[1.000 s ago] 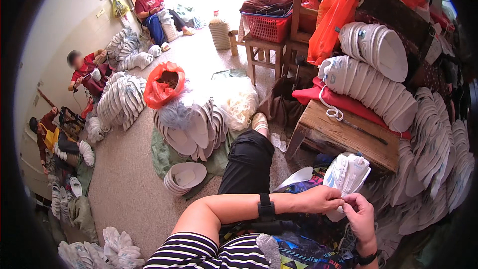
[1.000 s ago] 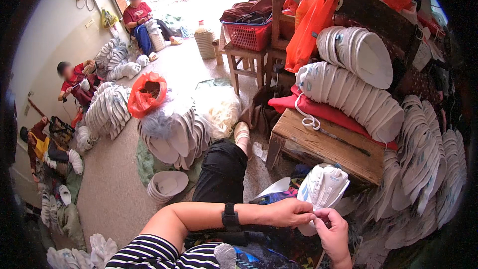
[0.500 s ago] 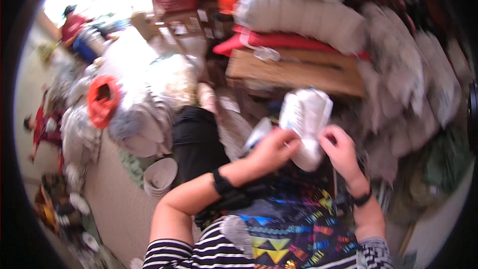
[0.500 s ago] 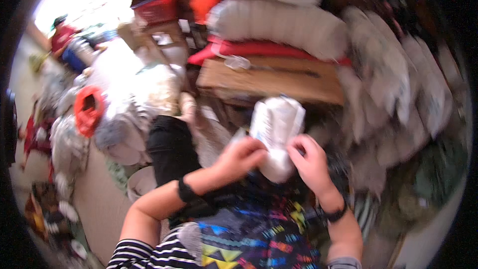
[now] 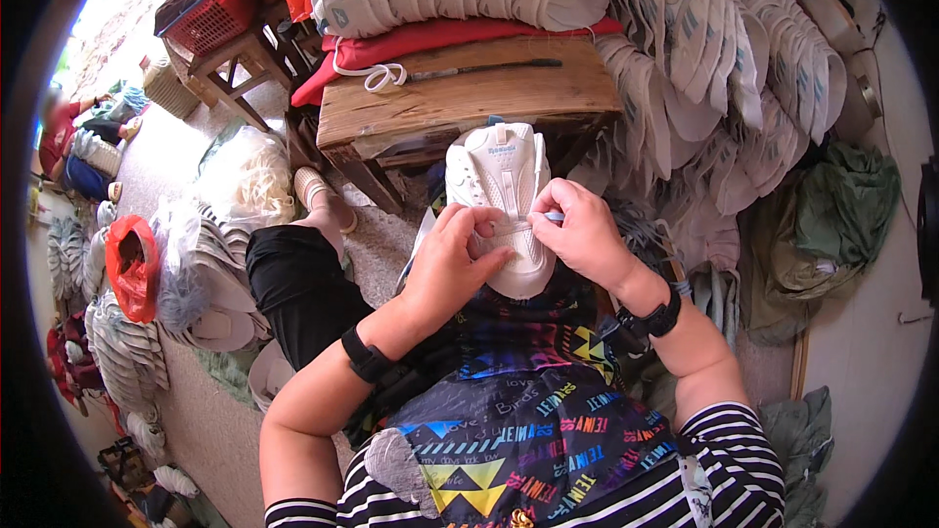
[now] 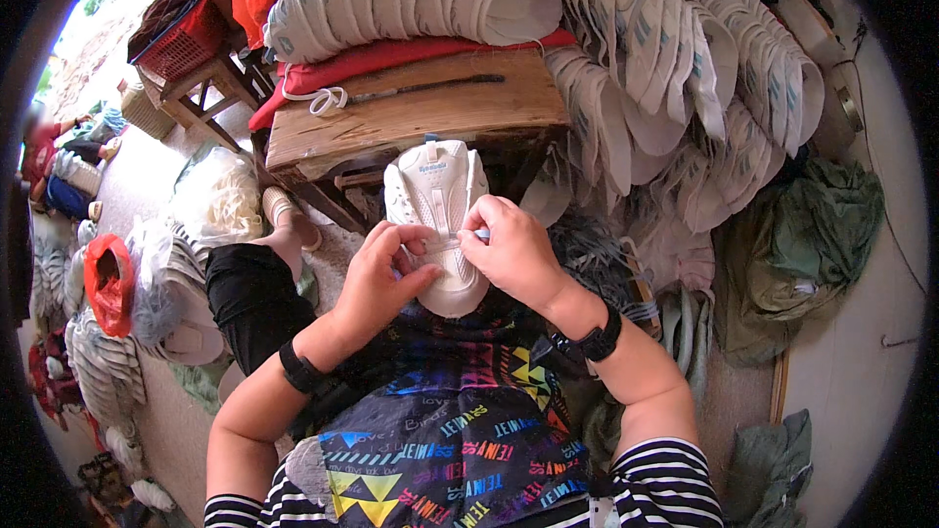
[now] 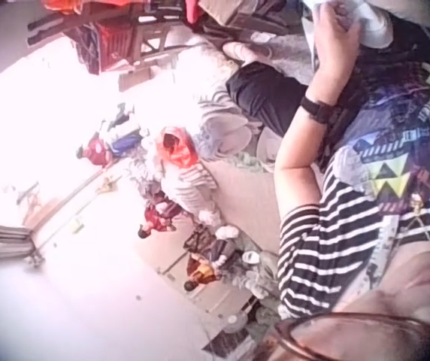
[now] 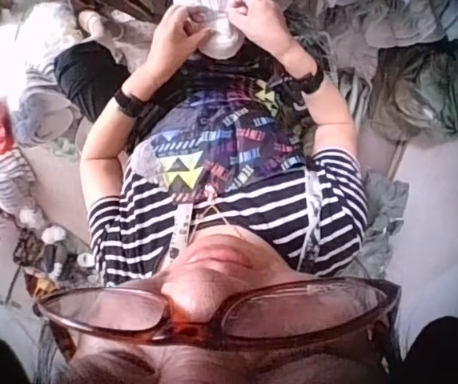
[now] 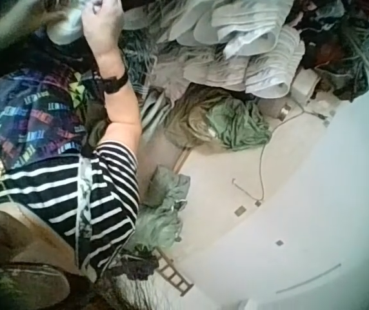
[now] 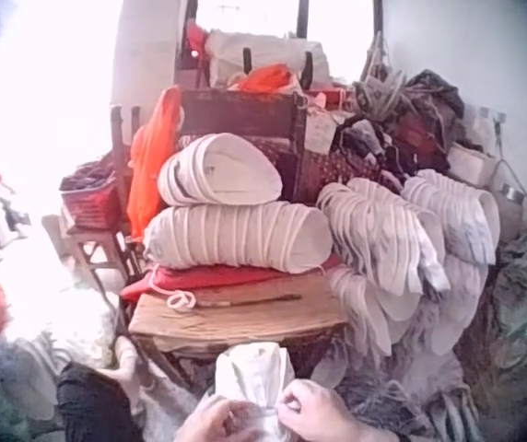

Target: Insert laces into a white sneaker upper while sitting on the floor in a manufacturing environment.

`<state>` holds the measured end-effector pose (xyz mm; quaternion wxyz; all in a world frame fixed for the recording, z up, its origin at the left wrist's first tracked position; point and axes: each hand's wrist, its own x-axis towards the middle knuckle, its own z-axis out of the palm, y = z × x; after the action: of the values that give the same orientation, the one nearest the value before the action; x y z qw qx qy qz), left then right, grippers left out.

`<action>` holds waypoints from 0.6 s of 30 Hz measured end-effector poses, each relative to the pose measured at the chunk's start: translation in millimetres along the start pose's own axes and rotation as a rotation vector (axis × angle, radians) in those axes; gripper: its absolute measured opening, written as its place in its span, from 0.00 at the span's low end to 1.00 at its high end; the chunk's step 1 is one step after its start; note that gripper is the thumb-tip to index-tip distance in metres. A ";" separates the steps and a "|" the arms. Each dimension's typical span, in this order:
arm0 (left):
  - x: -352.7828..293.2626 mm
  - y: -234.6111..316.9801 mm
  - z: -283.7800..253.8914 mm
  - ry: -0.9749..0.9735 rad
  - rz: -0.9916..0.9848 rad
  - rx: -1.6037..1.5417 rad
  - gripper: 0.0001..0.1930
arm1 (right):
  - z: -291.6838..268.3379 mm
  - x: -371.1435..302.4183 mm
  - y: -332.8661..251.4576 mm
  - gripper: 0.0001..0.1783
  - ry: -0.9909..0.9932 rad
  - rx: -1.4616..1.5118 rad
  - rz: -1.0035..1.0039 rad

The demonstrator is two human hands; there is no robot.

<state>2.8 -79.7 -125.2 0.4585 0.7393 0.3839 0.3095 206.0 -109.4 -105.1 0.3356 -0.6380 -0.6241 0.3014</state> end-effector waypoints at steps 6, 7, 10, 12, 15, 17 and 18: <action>12.2 -5.5 -0.8 -0.026 -0.005 0.006 0.22 | 1.5 11.6 6.8 0.07 -0.016 -0.061 -0.043; 13.3 -4.4 -0.9 -0.040 -0.020 -0.003 0.23 | -0.6 12.8 10.2 0.07 -0.056 0.041 -0.051; 15.3 -8.0 -2.4 -0.019 -0.031 -0.055 0.23 | -3.1 20.4 9.9 0.06 -0.110 0.118 -0.109; 9.6 -10.1 -5.7 0.013 0.027 0.071 0.23 | -2.7 23.4 15.8 0.06 -0.157 0.151 -0.153; 5.2 -17.6 5.9 0.039 0.118 0.122 0.24 | -8.2 17.7 23.8 0.07 -0.252 0.369 0.042; 4.0 -23.5 10.4 0.035 0.127 0.080 0.23 | -7.6 16.2 26.1 0.05 -0.257 0.358 0.071; 2.0 -16.0 7.8 0.005 0.040 0.038 0.23 | -8.5 15.3 21.8 0.04 -0.267 0.320 0.071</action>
<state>5.6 -76.8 -142.7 0.4369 0.7547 0.3761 0.3132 226.4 -94.5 -117.1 0.3362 -0.5526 -0.5845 0.4899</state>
